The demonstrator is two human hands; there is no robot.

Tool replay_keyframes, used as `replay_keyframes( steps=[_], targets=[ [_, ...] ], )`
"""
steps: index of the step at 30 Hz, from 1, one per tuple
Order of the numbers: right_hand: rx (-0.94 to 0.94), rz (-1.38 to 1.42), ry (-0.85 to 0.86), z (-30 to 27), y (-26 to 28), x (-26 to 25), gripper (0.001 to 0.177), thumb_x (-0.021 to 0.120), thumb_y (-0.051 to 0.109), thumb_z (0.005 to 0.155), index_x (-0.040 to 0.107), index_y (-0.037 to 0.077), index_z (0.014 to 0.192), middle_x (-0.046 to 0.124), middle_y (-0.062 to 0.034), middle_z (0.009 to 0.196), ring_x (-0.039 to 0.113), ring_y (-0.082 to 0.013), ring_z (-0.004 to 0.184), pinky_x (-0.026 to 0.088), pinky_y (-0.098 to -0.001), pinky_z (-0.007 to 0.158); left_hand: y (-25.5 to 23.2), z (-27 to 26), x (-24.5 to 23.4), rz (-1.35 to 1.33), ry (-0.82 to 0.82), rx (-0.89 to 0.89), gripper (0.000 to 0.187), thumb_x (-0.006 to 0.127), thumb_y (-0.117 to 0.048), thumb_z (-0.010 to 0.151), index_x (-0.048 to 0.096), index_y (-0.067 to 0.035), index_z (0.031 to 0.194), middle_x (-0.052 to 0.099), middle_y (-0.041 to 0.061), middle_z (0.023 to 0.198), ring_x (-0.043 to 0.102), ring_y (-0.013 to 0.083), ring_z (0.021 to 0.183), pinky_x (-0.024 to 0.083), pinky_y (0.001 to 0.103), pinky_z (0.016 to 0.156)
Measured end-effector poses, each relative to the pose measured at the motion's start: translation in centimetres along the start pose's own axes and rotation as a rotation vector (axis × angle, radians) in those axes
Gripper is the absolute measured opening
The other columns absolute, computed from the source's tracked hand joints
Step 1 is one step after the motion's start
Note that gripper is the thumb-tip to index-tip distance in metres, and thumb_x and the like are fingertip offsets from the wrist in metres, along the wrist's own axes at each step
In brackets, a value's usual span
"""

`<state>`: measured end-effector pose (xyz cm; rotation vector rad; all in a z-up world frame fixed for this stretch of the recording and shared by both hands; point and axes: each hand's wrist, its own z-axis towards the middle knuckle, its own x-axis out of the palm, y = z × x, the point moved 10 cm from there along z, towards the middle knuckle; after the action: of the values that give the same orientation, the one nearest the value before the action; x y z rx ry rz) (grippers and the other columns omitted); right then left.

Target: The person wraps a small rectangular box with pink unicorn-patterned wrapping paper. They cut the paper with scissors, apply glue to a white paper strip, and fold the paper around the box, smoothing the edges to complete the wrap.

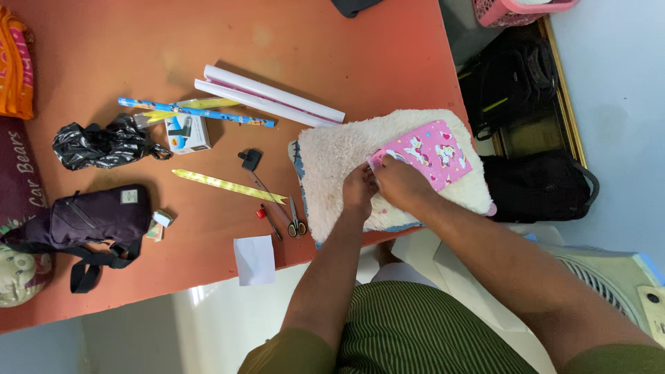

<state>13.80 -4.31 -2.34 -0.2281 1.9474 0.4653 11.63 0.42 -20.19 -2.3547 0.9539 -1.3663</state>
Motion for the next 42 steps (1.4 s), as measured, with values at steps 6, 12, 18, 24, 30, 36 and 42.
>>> replay_keyframes(
  steps=[6,12,18,24,30,36,42],
  targets=[
    [-0.090,0.302,-0.210,-3.9,-3.1,-1.1,0.031,0.079,0.014,0.078,0.073,0.005,0.107,0.068,-0.0168,0.103,0.067,-0.0322,0.095,0.056,-0.0423,0.080,0.3,0.2,-1.1,0.027,-0.092,-0.048,0.051,0.036,-0.023,0.100,0.058,0.001,0.139,0.071,0.013,0.118,0.068,0.0201,0.100,0.055,0.034,0.088],
    [0.373,1.030,-0.371,-6.1,-15.8,1.5,0.035,0.077,0.022,0.094,0.069,0.010,0.126,0.065,-0.0096,0.097,0.060,-0.0146,0.086,0.050,-0.0302,0.076,1.0,-0.3,-1.9,-0.017,-0.149,-0.033,0.047,0.037,-0.022,0.102,0.057,0.001,0.139,0.068,0.013,0.127,0.067,0.0202,0.112,0.054,0.031,0.096],
    [0.362,1.297,-0.573,-5.8,-24.7,2.7,0.036,0.067,0.025,0.103,0.058,0.005,0.132,0.067,-0.0014,0.119,0.062,-0.0089,0.107,0.049,-0.0248,0.091,0.5,-0.7,-1.2,0.391,-0.248,0.159,0.038,0.048,-0.026,0.104,0.064,0.003,0.087,0.056,0.007,0.077,0.051,0.0167,0.071,0.044,0.035,0.067],
    [0.422,1.506,-0.499,-3.6,-26.9,6.5,0.039,0.067,0.027,0.106,0.055,0.004,0.135,0.062,-0.0049,0.114,0.055,-0.0117,0.099,0.046,-0.0277,0.087,-0.8,-2.7,1.5,0.471,-0.324,0.263,0.051,0.047,-0.034,0.111,0.059,0.006,0.082,0.055,0.004,0.072,0.047,0.0115,0.066,0.044,0.036,0.062],
    [0.333,1.625,-0.490,-3.4,-27.0,6.7,0.039,0.064,0.028,0.106,0.050,0.004,0.133,0.064,-0.0058,0.120,0.061,-0.0122,0.107,0.049,-0.0282,0.096,1.0,-3.9,2.5,0.057,-0.311,0.189,0.044,0.046,-0.029,0.102,0.052,-0.005,0.139,0.064,-0.004,0.122,0.059,0.0071,0.113,0.044,0.024,0.099],
    [0.425,1.691,-0.420,-3.8,-27.8,7.6,0.039,0.060,0.030,0.103,0.046,0.010,0.133,0.065,-0.0065,0.124,0.064,-0.0180,0.114,0.052,-0.0333,0.094,2.7,-4.7,-0.7,0.190,-0.343,0.177,0.041,0.047,-0.038,0.103,0.054,-0.018,0.138,0.063,-0.004,0.118,0.057,0.0089,0.110,0.045,0.025,0.098],
    [0.354,1.739,-0.448,-3.5,-26.8,7.4,0.037,0.059,0.028,0.107,0.045,0.007,0.134,0.064,-0.0125,0.128,0.065,-0.0202,0.116,0.052,-0.0360,0.102,4.9,-5.9,-0.4,0.168,-0.304,0.104,0.044,0.048,-0.042,0.111,0.057,0.000,0.116,0.043,0.001,0.090,0.042,0.0139,0.082,0.039,0.030,0.074]
  ],
)
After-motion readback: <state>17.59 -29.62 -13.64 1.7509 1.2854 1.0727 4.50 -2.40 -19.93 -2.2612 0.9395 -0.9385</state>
